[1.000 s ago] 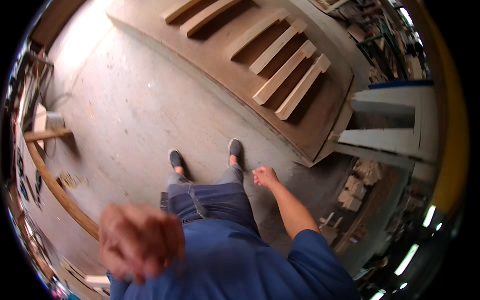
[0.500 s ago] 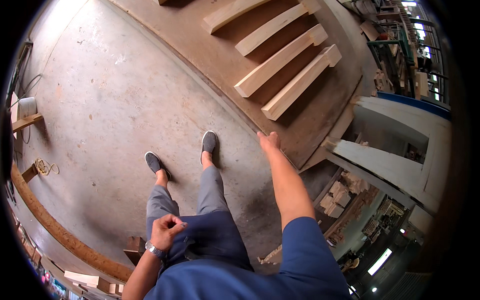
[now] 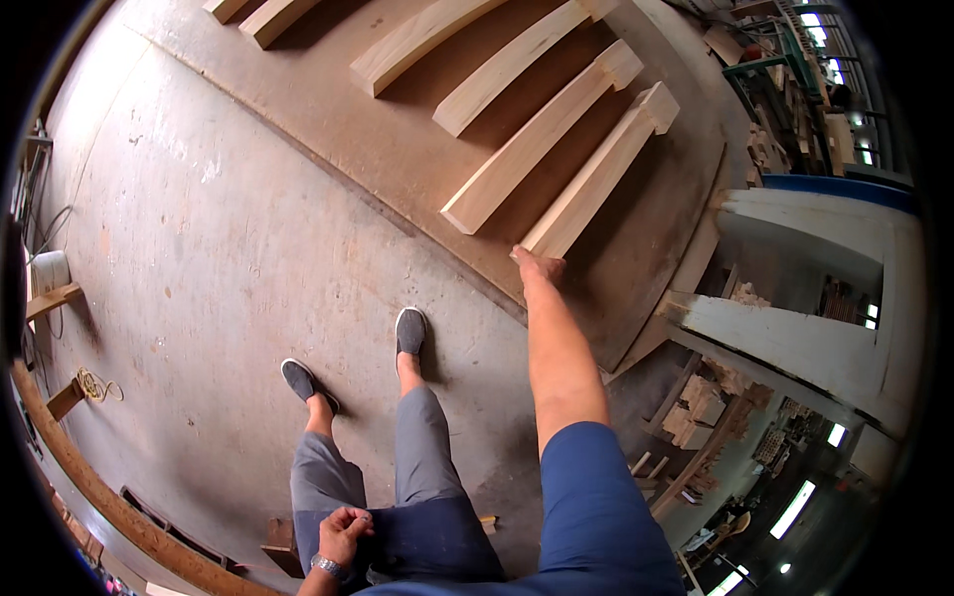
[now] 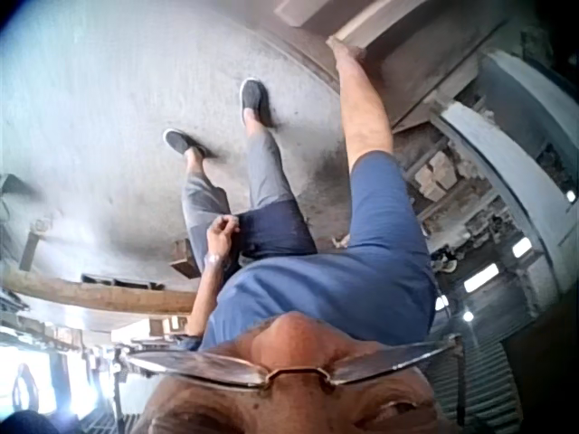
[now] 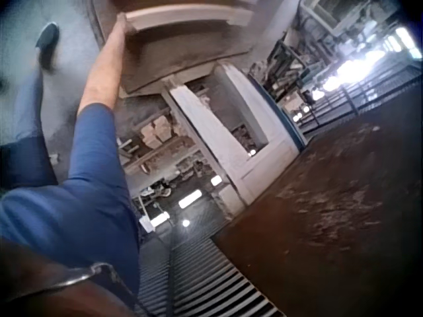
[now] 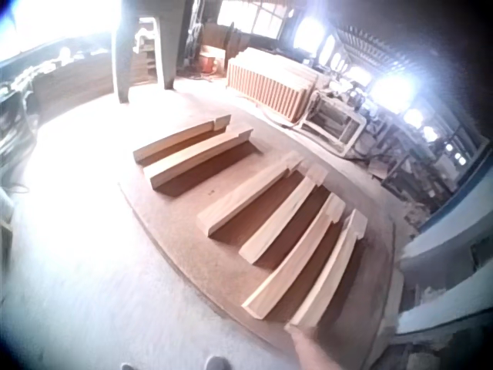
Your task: The person assembles wooden frames by picking up planks from a stack, placing them on a workbench, and joining them with a chisel and pliers. The person repeatedly handles multiple planks, aligns them into rectangular frames, and secures the joints.
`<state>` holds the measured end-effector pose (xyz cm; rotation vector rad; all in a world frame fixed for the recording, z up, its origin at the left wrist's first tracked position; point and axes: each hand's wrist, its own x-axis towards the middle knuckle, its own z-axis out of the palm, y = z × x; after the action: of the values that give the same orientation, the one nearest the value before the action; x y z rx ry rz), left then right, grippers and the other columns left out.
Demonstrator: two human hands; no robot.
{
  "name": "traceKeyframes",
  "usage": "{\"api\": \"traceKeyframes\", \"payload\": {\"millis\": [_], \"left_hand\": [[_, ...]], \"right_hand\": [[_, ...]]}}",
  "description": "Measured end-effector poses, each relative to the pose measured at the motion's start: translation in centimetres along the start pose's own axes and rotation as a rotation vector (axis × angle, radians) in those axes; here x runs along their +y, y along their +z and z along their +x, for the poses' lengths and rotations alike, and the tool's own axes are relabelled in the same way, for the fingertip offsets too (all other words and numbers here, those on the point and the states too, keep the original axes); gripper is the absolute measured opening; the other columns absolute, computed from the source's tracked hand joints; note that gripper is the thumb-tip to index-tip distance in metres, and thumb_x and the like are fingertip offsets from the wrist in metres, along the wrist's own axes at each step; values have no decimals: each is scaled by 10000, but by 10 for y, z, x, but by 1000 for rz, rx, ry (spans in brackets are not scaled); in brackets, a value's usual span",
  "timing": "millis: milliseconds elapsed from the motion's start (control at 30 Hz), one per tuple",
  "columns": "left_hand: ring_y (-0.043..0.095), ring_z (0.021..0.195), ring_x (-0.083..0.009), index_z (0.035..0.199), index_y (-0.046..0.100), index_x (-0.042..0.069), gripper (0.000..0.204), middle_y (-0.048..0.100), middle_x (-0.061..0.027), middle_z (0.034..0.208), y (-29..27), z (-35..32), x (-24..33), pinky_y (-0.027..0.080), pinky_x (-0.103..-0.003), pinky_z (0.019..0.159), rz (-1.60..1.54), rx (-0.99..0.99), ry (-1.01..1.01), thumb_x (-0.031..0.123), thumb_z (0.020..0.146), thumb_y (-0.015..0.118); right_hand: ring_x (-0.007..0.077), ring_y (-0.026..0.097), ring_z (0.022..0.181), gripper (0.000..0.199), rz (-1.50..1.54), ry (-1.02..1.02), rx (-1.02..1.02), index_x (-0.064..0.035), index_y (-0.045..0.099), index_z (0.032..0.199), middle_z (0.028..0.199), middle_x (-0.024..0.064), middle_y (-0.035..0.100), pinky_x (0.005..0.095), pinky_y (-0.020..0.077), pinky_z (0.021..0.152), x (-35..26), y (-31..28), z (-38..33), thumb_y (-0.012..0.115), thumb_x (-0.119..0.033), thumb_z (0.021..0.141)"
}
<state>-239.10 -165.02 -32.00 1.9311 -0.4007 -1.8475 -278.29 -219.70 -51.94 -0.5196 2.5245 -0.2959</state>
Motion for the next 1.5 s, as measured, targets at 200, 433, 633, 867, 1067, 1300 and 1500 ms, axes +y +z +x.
{"api": "traceKeyframes", "payload": {"millis": [200,433,633,867,1067,1300,1500], "left_hand": [[675,765,-119,1003,697,2,117,716,-43,880,1,2,54,573,-268,733,10,13,3,114,978,723],[723,995,-196,1255,665,-53,535,765,-126,1069,25,15,214,569,-341,893,137,-120,-7,347,928,804],[678,1181,-297,1434,567,-51,829,716,-225,1239,39,14,245,513,-409,1024,180,-185,283,541,895,784],[704,1136,-294,1357,619,-57,833,739,-223,1173,2,-32,318,514,-386,1022,359,-408,17,518,803,856],[728,1039,-235,1268,704,-10,725,765,-171,1108,-16,-26,313,535,-362,970,316,-406,44,461,751,894],[694,1019,-234,1271,728,67,606,747,-119,1060,-8,-53,350,527,-327,910,172,-450,-160,466,818,782],[731,923,-273,1153,746,13,472,735,-137,1063,-41,-53,324,607,-437,821,-182,-401,-294,334,814,815]], "right_hand": [[409,622,1258,879,-76,-44,-13,96,522,1320,1352,295,616,445,523,1092,14,-34,-52,924,-345,675],[361,733,1023,738,-54,-81,-189,74,674,1173,1172,249,728,435,611,904,89,-131,-229,919,-370,637],[173,712,830,571,335,133,-661,12,717,1137,1066,96,748,305,609,637,89,-211,-437,918,-349,743],[198,660,1106,515,318,262,-1066,-80,599,1342,1234,54,677,391,559,916,105,-257,-529,781,-356,947],[159,665,1139,692,539,288,-1204,-112,564,1430,1296,46,679,356,532,943,91,-232,-431,481,-675,1035],[343,553,1335,834,780,326,-1110,-108,462,1502,1497,166,520,520,456,1133,32,-189,-378,362,-769,1004],[335,591,1280,708,756,363,-1091,-106,537,1423,1375,146,613,514,496,1081,41,-156,-381,650,-610,939]]}}
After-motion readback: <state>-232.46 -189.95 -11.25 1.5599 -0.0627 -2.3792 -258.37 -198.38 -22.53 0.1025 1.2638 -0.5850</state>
